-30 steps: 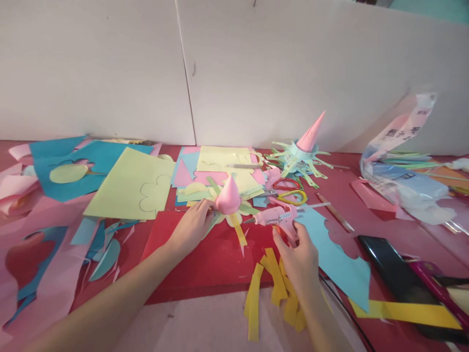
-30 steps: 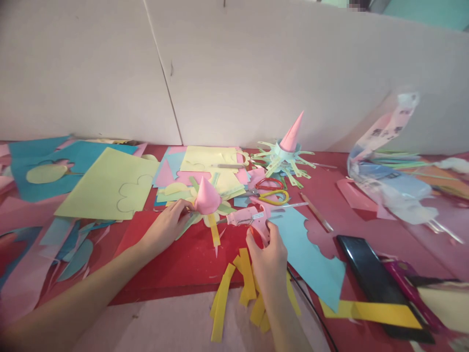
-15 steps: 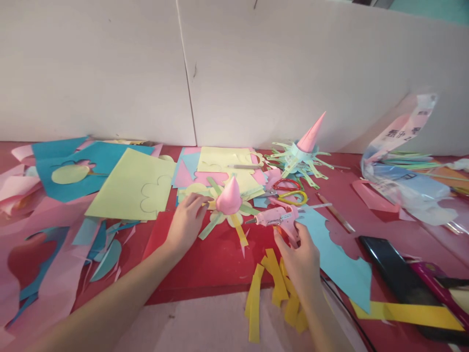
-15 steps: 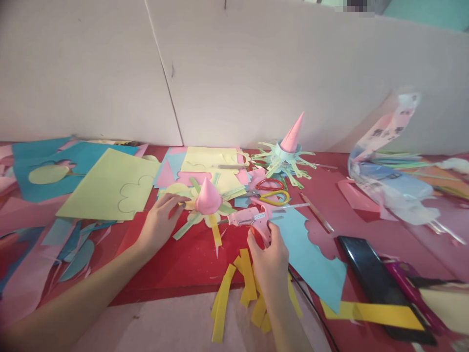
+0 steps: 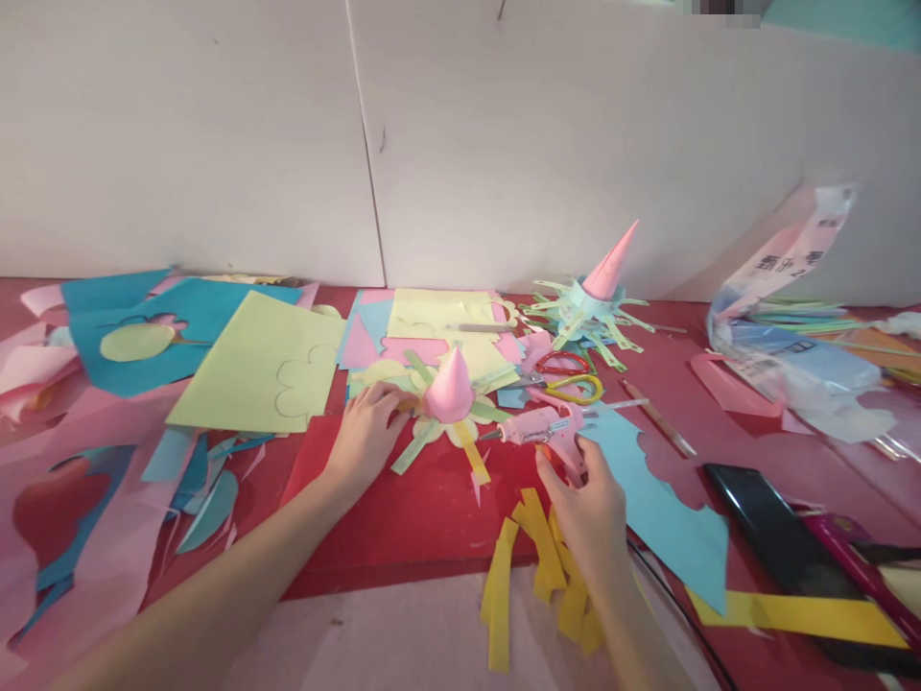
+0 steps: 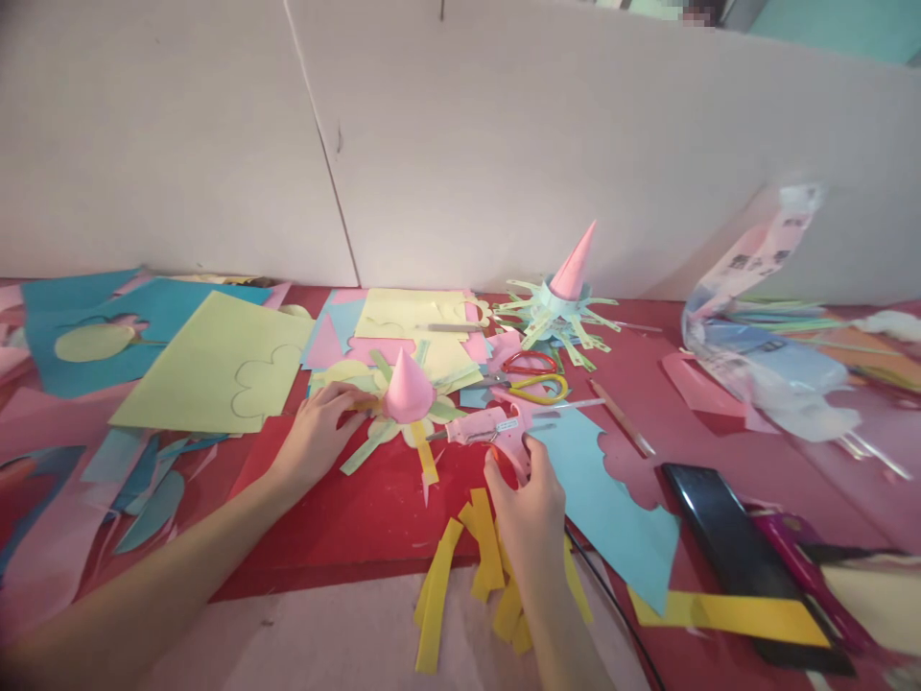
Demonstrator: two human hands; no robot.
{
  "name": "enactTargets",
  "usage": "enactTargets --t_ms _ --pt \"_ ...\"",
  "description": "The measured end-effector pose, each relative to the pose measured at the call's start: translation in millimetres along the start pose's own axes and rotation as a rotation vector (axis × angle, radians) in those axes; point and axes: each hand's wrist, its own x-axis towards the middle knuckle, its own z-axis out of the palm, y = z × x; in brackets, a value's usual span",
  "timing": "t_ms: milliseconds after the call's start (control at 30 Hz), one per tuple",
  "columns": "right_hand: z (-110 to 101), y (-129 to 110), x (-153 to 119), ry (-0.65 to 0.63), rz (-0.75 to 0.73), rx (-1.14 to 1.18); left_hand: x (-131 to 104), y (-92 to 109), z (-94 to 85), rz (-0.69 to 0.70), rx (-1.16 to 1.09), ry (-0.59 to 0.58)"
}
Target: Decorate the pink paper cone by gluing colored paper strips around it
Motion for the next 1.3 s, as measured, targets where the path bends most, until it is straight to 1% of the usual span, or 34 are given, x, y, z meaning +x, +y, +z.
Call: enactTargets --t_ms 200,333,467,567,633,700,733,800,900,967,1033,1100,1233,1300 --pt "0.3 -0.1 0.8 0.011 -0.013 0.013 0.9 1.4 -1.5 0.026 -0.027 0.03" --pt "0.4 0.1 1.0 0.013 -0.025 0.018 0.9 3.1 -2.6 0.028 -0.041 0.03" --pt "-0.4 -0.9 0.9 0.004 0.006 0.013 0.8 4.2 -3.6 0.013 -0.039 0.022" --pt "-1.7 -2.6 0.7 -0.008 0.014 0.015 0.2 7.2 -5.6 0.028 -0.043 0.055" --pt "-2.5 -3.7 0.6 -0.014 0.028 0.019 -1.8 11.8 -7.1 0.095 -0.07 0.091" --pt "-3.0 -4.3 0.4 -0.02 0.039 0.028 -5.9 19.1 -8.2 0.224 -0.093 0.099" --pt "-3.3 -4.5 0.3 -0.021 0.04 0.034 -8.6 23.5 -8.5 0.303 -0.097 0.085" --pt "-4.0 -4.9 0.1 -0.013 0.038 0.046 -15.0 33.3 -8.3 0.461 -0.075 0.014" --pt "-5.9 -5.7 0.2 0.021 0.051 0.075 -23.7 46.8 -5.6 0.558 -0.009 -0.108" --pt "-7.2 -6.6 0.3 0.045 0.068 0.1 -26.9 53.0 -2.5 0.546 0.036 -0.154" --pt "-8.0 -7.4 0.5 0.05 0.079 0.114 -27.8 56.8 0.9 0.512 0.083 -0.16" --pt "-8.0 -7.9 0.5 0.04 0.08 0.116 -27.5 59.0 3.8 0.496 0.124 -0.146" --pt "-6.5 -7.4 0.7 0.023 0.069 0.109 -27.8 60.5 6.9 0.535 0.142 -0.108" --pt "-6.0 -7.1 1.1 0.029 0.074 0.101 -28.7 59.5 7.3 0.487 0.085 -0.064"
